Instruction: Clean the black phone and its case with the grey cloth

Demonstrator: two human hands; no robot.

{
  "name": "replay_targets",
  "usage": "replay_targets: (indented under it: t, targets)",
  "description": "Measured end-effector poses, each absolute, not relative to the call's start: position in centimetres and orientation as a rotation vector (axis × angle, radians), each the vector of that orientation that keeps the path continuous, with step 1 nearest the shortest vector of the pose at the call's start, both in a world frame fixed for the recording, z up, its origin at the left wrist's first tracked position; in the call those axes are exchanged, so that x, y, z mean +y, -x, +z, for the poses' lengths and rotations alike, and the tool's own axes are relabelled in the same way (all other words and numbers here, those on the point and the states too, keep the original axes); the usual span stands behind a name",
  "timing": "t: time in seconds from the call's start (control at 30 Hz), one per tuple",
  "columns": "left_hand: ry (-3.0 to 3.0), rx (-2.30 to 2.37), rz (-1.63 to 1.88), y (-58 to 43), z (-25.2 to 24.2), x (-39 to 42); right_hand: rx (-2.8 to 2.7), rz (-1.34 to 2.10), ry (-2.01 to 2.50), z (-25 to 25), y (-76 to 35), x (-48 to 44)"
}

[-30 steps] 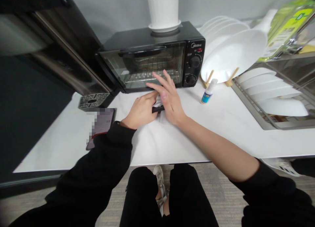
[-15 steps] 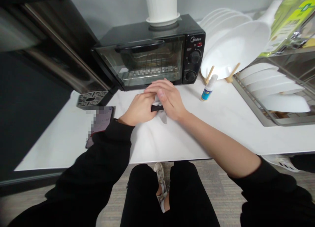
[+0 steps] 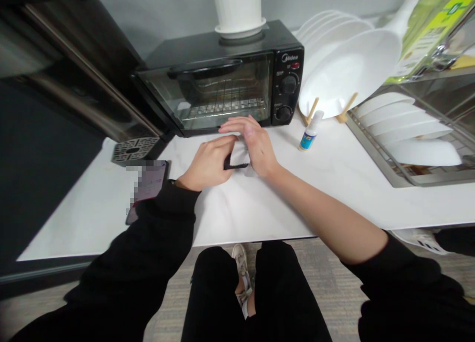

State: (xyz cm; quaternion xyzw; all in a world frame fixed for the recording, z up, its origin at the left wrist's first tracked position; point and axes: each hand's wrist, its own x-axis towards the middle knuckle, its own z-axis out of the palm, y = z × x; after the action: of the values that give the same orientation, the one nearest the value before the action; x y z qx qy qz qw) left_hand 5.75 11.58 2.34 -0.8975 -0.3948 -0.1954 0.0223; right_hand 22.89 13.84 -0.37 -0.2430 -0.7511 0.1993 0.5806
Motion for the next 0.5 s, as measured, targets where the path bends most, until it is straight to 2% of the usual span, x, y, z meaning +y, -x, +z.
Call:
replay_targets:
  t: [0.07,0.2,0.4,0.5]
  targets:
    - [2.769,-1.239,-0.648,-5.8,2.3,11.5,-1.719,0.455,0.584,-0.4,-22.8,13.7]
    - [2.680,-1.445,-0.495,-5.6,2.2,11.8,-1.911,0.293,0.504,-0.1,-22.3,12.4]
    - [2.840,-1.127,-0.537,-5.3,2.6,11.9,-1.778,0.405,0.601,0.0,-22.8,12.8]
    - [2.806,-1.275,-0.567,-5.4,2.5,11.8,-1.838,0.331,0.560,0.0,-22.7,12.7]
